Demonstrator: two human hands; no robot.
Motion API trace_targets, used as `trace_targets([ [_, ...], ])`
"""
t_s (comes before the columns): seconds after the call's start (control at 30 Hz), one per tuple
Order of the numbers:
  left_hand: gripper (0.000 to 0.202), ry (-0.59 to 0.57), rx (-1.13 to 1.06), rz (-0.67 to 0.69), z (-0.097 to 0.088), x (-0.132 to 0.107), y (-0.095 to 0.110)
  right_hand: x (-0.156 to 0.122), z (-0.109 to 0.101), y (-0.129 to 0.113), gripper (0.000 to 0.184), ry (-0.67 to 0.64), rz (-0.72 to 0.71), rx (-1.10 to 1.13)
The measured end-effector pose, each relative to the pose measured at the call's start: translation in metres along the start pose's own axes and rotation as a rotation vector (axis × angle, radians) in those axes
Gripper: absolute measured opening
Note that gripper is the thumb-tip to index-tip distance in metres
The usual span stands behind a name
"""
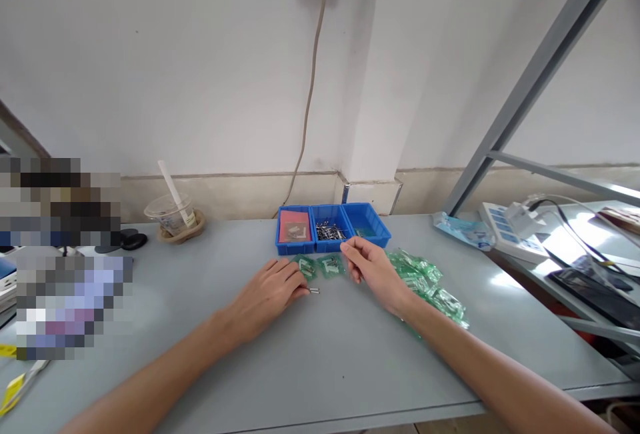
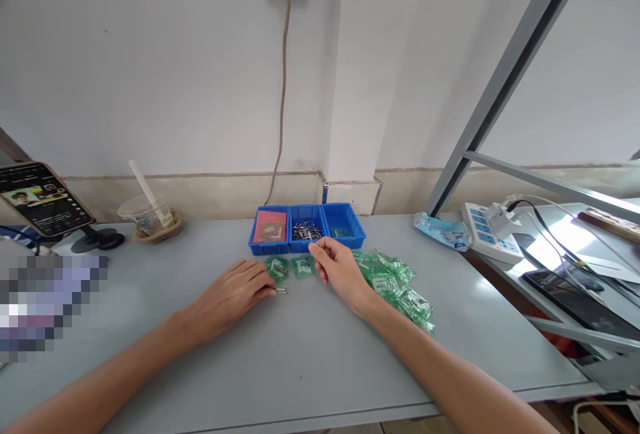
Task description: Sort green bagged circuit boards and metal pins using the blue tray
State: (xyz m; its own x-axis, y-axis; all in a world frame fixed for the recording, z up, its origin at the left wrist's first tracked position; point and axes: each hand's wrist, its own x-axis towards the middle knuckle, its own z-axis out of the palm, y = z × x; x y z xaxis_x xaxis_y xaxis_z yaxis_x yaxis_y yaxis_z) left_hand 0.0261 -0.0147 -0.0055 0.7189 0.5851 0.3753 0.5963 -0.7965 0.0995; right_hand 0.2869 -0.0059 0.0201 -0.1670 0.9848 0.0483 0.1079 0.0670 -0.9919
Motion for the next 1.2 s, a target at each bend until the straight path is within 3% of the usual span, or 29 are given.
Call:
trace_targets([
  [0.33,0.025,0.045,0.002,0.007,-0.001,0.0,0.004,0.011,-0.008,0.007,0.045,0.084,0.062,0.121],
  [0.5,0.022,0.056,-0.011,-0.01,0.0,0.0,0.004,0.008,-0.005,0.001,0.042,0.084,-0.029,0.059],
  [0.87,0.017,0.142,-0.29,-0.156,0.004,0.002,0.008,-0.005,0.01,0.009,0.02,-0.266,-0.173,-0.388],
  [1.07,0.016,0.121,-0.323,-0.159,0.003,0.002,0.014,-0.01,0.01,0.005,0.021,-0.272,-0.169,-0.385],
  [1.2,0.021,0.171,-0.317,-0.164,0.001,0.003,0.015,-0.01,0.011,0.006,0.023,-0.241,-0.16,-0.242],
])
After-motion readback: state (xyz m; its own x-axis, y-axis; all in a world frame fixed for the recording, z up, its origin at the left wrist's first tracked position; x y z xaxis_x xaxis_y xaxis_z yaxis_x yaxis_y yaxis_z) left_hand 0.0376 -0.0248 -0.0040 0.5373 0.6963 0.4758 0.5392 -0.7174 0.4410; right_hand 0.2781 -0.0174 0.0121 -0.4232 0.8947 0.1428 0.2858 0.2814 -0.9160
